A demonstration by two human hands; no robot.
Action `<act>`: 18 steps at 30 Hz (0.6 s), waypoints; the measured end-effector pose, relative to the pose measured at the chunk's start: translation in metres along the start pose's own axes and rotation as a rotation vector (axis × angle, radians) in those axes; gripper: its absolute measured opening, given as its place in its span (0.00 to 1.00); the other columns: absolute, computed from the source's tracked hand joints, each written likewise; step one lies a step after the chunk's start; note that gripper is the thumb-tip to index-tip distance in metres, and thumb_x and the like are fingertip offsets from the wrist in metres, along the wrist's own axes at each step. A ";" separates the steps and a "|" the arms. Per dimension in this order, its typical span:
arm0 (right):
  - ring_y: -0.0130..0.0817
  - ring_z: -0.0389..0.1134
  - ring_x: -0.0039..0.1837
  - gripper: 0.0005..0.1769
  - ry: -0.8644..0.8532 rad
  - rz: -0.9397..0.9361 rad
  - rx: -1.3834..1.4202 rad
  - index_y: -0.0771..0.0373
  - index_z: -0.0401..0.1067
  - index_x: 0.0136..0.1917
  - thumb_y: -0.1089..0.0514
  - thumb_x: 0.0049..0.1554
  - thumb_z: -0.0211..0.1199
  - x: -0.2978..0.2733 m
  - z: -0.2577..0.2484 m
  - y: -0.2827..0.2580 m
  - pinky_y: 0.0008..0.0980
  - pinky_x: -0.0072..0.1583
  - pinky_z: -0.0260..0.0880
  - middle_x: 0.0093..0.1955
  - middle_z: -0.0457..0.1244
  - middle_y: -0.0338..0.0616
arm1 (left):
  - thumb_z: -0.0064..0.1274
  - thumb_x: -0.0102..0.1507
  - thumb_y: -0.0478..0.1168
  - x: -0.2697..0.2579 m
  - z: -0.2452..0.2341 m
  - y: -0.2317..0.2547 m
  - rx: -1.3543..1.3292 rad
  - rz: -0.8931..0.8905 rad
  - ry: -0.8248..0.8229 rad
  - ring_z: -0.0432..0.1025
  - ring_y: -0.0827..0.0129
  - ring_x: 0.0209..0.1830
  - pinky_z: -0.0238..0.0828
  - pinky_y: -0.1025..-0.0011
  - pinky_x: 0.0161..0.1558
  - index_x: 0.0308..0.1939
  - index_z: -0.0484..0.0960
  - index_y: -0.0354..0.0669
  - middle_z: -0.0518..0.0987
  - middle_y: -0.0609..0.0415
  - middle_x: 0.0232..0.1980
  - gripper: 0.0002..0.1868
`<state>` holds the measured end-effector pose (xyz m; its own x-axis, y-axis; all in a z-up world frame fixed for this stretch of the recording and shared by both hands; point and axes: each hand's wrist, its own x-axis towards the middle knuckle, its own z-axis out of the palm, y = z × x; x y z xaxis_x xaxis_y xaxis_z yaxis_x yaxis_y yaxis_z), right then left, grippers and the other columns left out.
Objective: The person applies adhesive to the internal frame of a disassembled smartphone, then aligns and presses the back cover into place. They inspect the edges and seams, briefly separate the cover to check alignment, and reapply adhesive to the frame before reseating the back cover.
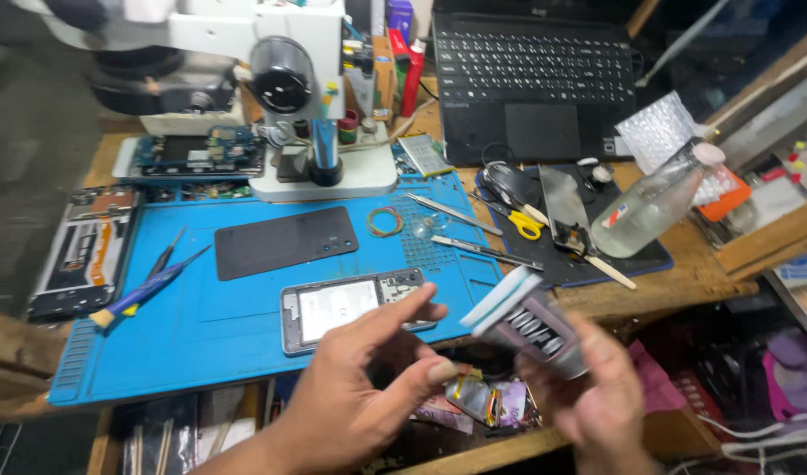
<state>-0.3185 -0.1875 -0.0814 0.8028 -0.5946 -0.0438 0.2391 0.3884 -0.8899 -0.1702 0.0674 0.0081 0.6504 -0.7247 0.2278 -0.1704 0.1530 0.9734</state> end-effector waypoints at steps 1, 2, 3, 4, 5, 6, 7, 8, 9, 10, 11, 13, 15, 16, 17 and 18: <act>0.44 0.72 0.44 0.34 -0.019 0.105 0.002 0.70 0.67 0.65 0.41 0.58 0.52 -0.007 0.013 0.006 0.47 0.49 0.73 0.50 0.69 0.57 | 0.60 0.62 0.37 -0.001 0.006 -0.002 -0.094 -0.059 0.018 0.79 0.78 0.40 0.80 0.77 0.41 0.68 0.74 0.38 0.84 0.53 0.53 0.29; 0.43 0.71 0.46 0.34 -0.128 0.117 0.017 0.72 0.67 0.66 0.41 0.60 0.53 -0.009 0.023 0.012 0.46 0.50 0.72 0.51 0.69 0.58 | 0.59 0.63 0.36 -0.002 0.008 -0.004 -0.188 -0.118 0.036 0.78 0.80 0.40 0.79 0.77 0.40 0.67 0.74 0.38 0.85 0.55 0.52 0.27; 0.43 0.71 0.48 0.35 -0.227 0.131 0.032 0.74 0.66 0.67 0.41 0.62 0.53 -0.013 0.031 0.018 0.44 0.52 0.71 0.53 0.68 0.58 | 0.57 0.64 0.36 -0.003 0.007 -0.006 -0.252 -0.145 0.035 0.78 0.79 0.39 0.80 0.76 0.40 0.63 0.78 0.36 0.85 0.54 0.48 0.23; 0.42 0.70 0.51 0.36 -0.326 0.145 0.048 0.77 0.66 0.68 0.41 0.63 0.54 -0.015 0.036 0.022 0.42 0.53 0.70 0.54 0.68 0.59 | 0.56 0.66 0.36 -0.004 0.005 -0.009 -0.316 -0.172 0.034 0.78 0.79 0.38 0.81 0.75 0.40 0.60 0.81 0.33 0.85 0.54 0.44 0.19; 0.42 0.70 0.52 0.36 -0.392 0.138 0.014 0.77 0.66 0.67 0.41 0.63 0.56 -0.017 0.039 0.024 0.42 0.55 0.70 0.54 0.68 0.59 | 0.54 0.67 0.36 -0.005 0.005 -0.012 -0.383 -0.201 0.029 0.78 0.78 0.37 0.82 0.74 0.40 0.56 0.84 0.31 0.86 0.54 0.40 0.16; 0.43 0.70 0.53 0.36 -0.458 0.131 -0.020 0.77 0.65 0.67 0.40 0.63 0.58 -0.018 0.042 0.026 0.42 0.57 0.70 0.55 0.68 0.59 | 0.55 0.67 0.36 -0.008 0.004 -0.015 -0.312 -0.182 0.029 0.79 0.77 0.36 0.81 0.74 0.40 0.54 0.85 0.32 0.87 0.54 0.39 0.14; 0.43 0.70 0.55 0.36 -0.525 0.118 -0.057 0.77 0.65 0.67 0.40 0.63 0.61 -0.016 0.045 0.026 0.42 0.59 0.70 0.55 0.68 0.59 | 0.56 0.66 0.36 -0.010 0.001 -0.017 -0.240 -0.157 0.028 0.80 0.76 0.36 0.81 0.74 0.40 0.51 0.86 0.33 0.87 0.54 0.38 0.12; 0.42 0.68 0.59 0.37 -0.567 0.024 -0.156 0.75 0.64 0.67 0.39 0.62 0.62 -0.015 0.048 0.026 0.40 0.62 0.68 0.59 0.66 0.57 | 0.57 0.65 0.35 -0.013 -0.002 -0.020 -0.168 -0.132 0.026 0.80 0.75 0.36 0.80 0.74 0.40 0.48 0.87 0.34 0.88 0.55 0.37 0.11; 0.41 0.66 0.63 0.38 -0.604 -0.069 -0.256 0.73 0.64 0.67 0.38 0.61 0.64 -0.016 0.048 0.023 0.39 0.64 0.66 0.62 0.64 0.54 | 0.59 0.65 0.36 -0.015 -0.004 -0.022 -0.012 0.029 0.003 0.81 0.72 0.36 0.80 0.73 0.40 0.47 0.87 0.36 0.87 0.53 0.37 0.10; 0.39 0.64 0.68 0.39 -0.640 -0.163 -0.355 0.72 0.63 0.67 0.37 0.61 0.66 -0.016 0.048 0.021 0.37 0.67 0.64 0.65 0.62 0.51 | 0.61 0.64 0.36 -0.018 -0.007 -0.025 0.145 0.191 -0.020 0.82 0.68 0.37 0.79 0.72 0.40 0.47 0.86 0.37 0.87 0.51 0.38 0.09; 0.38 0.66 0.65 0.39 -0.647 -0.160 -0.377 0.71 0.65 0.68 0.37 0.59 0.68 -0.017 0.047 0.021 0.36 0.64 0.67 0.62 0.64 0.51 | 0.62 0.64 0.37 -0.021 -0.007 -0.029 0.301 0.349 -0.041 0.83 0.65 0.37 0.79 0.71 0.40 0.46 0.86 0.39 0.87 0.50 0.39 0.08; 0.36 0.71 0.58 0.40 -0.658 -0.155 -0.419 0.69 0.69 0.68 0.38 0.55 0.71 -0.021 0.045 0.024 0.33 0.58 0.73 0.57 0.68 0.50 | 0.63 0.63 0.37 -0.023 -0.004 -0.036 0.373 0.448 -0.078 0.81 0.61 0.36 0.77 0.68 0.39 0.45 0.85 0.41 0.85 0.50 0.37 0.08; 0.36 0.76 0.54 0.30 -0.704 -0.348 -0.627 0.67 0.74 0.62 0.43 0.58 0.72 -0.019 0.042 0.026 0.32 0.56 0.76 0.53 0.72 0.48 | 0.64 0.62 0.37 -0.023 -0.002 -0.044 0.460 0.549 -0.091 0.79 0.59 0.33 0.73 0.66 0.36 0.44 0.84 0.41 0.83 0.51 0.35 0.08; 0.35 0.79 0.52 0.24 -0.727 -0.445 -0.731 0.66 0.77 0.59 0.46 0.59 0.72 -0.019 0.042 0.028 0.31 0.54 0.77 0.51 0.74 0.46 | 0.65 0.62 0.36 -0.023 -0.002 -0.046 0.511 0.601 -0.083 0.77 0.60 0.31 0.71 0.66 0.35 0.43 0.84 0.40 0.82 0.52 0.33 0.08; 0.35 0.79 0.50 0.22 -0.707 -0.477 -0.751 0.66 0.78 0.57 0.47 0.59 0.73 -0.019 0.043 0.031 0.31 0.53 0.77 0.49 0.74 0.45 | 0.65 0.61 0.36 -0.022 -0.003 -0.048 0.565 0.656 -0.074 0.76 0.61 0.29 0.69 0.66 0.33 0.43 0.84 0.40 0.80 0.53 0.31 0.09; 0.34 0.78 0.48 0.19 -0.687 -0.510 -0.770 0.65 0.79 0.55 0.49 0.59 0.73 -0.020 0.046 0.035 0.31 0.51 0.77 0.46 0.74 0.44 | 0.64 0.59 0.35 -0.021 -0.005 -0.049 0.644 0.736 -0.077 0.75 0.63 0.29 0.68 0.67 0.32 0.44 0.84 0.37 0.80 0.54 0.31 0.11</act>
<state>-0.3016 -0.1297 -0.0911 0.8935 0.0419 0.4470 0.4143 -0.4608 -0.7849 -0.1717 0.0785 -0.0443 0.1731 -0.6404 0.7482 -0.9001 0.2056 0.3842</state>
